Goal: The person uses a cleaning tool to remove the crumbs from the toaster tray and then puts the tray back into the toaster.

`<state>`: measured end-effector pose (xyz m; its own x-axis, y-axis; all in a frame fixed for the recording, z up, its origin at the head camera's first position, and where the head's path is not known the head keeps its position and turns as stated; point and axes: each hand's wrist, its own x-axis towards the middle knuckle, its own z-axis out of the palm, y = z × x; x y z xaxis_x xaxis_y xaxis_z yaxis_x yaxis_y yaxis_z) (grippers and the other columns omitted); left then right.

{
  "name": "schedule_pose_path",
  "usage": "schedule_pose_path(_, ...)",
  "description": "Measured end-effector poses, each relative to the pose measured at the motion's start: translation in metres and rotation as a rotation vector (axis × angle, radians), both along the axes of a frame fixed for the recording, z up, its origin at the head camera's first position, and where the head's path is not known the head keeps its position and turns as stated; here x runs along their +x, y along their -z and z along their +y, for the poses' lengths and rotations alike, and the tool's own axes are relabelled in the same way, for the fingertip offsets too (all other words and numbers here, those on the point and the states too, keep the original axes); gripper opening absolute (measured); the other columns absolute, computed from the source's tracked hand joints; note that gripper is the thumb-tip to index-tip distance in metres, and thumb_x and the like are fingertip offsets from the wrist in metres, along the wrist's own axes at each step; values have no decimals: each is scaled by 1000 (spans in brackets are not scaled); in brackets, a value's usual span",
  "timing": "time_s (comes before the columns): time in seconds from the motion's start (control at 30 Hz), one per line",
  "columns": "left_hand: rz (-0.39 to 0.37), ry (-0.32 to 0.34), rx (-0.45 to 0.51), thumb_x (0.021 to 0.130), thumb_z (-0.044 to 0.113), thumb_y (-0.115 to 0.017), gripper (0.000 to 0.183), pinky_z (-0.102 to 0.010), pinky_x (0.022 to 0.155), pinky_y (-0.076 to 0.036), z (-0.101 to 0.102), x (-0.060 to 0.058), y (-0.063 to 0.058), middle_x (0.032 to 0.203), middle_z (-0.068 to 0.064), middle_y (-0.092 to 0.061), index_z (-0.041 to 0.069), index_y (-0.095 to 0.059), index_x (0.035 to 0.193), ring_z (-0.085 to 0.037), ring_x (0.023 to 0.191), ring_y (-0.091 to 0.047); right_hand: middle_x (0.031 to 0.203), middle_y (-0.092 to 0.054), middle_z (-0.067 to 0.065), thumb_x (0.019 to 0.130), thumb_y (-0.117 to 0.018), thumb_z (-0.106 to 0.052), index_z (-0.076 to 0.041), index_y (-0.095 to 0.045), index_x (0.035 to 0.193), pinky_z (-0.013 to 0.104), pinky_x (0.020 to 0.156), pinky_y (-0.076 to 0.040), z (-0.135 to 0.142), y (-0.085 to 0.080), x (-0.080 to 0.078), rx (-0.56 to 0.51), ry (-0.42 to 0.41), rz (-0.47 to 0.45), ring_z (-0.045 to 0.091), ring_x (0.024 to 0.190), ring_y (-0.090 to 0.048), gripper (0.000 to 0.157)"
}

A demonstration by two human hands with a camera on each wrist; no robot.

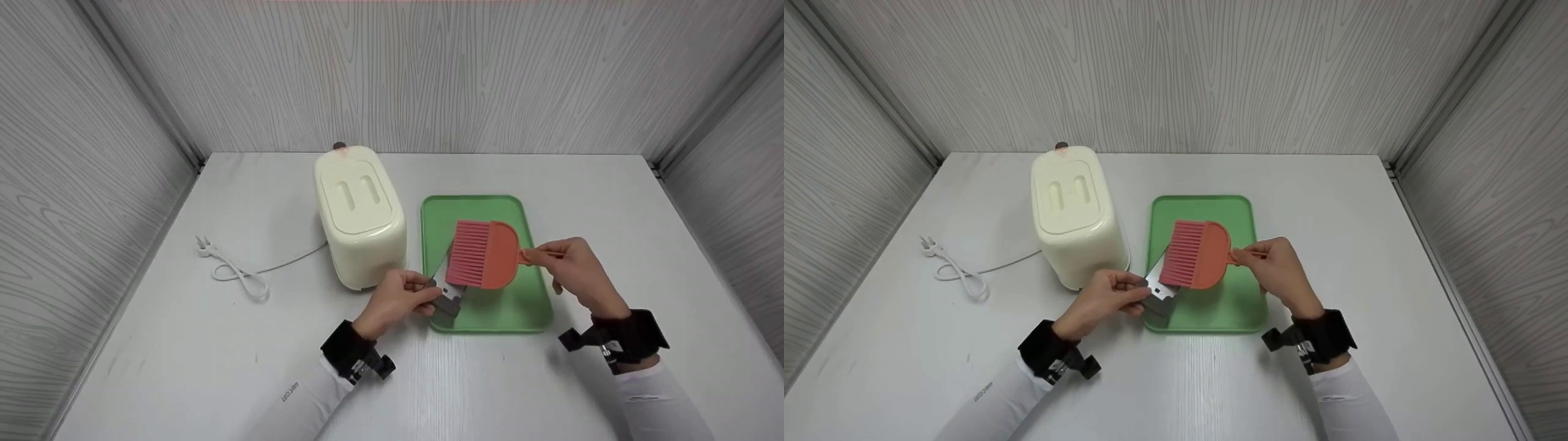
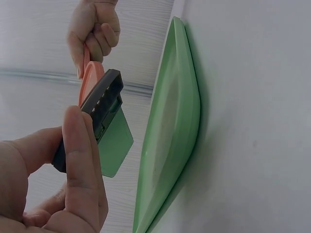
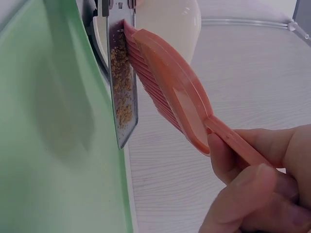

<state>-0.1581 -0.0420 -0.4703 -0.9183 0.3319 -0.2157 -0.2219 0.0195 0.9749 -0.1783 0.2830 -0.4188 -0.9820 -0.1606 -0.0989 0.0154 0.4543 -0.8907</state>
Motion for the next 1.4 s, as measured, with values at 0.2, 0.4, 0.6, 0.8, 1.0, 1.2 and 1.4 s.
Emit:
schedule_pose_path(0.2,11,6,-10,94,3,-75,24,-25,65,-65,-1,0,-1,92,-14,-74,-12,-69,111,-9,61,-68,99,-80,-1,100,-70,-37,-4,-81,108,23,42,-45,8,-4,-1,49,10,-18,10,88,-62,36)
schedule_pose_path(0.4,10,-5,-22,95,5,-74,23,-25,64,-65,-2,0,0,91,-13,-74,-11,-69,110,-9,61,-68,99,-80,1,97,-73,-42,-5,-81,107,20,42,-42,14,-5,-3,50,46,-47,9,83,-60,39)
schedule_pose_path(0.6,26,-13,-16,95,5,-74,23,-24,63,-64,-1,1,1,91,-14,-75,-12,-69,109,-9,60,-67,95,-80,-6,96,-74,-43,0,-80,107,20,41,-43,18,-6,-4,-3,92,-18,9,65,-52,45)
schedule_pose_path(0.8,14,-26,-23,94,6,-75,23,-23,62,-64,-2,0,3,92,-16,-75,-11,-70,108,-8,60,-67,97,-80,-3,96,-73,-44,0,-79,108,21,39,-40,20,-9,-2,-53,74,-3,4,47,-40,46)
schedule_pose_path(1.0,18,-26,-37,94,6,-75,22,-23,62,-64,-2,-1,3,96,-23,-74,-11,-70,108,-8,60,-67,96,-81,2,95,-75,-41,-1,-80,105,21,38,-34,14,-9,2,-76,23,-19,2,46,-36,41)
schedule_pose_path(1.2,17,-30,-39,95,5,-74,21,-24,62,-64,-1,0,2,95,-21,-75,-11,-70,108,-8,60,-66,98,-80,3,95,-76,-39,-3,-81,105,19,39,-29,1,-6,4,-108,3,-41,2,46,-33,38)
schedule_pose_path(1.4,24,-26,-35,95,5,-73,21,-24,62,-64,0,0,2,96,-23,-74,-11,-70,107,-8,59,-66,101,-80,7,97,-75,-35,-2,-80,105,18,38,-25,-7,-6,8,-109,-47,-42,3,40,-24,34)
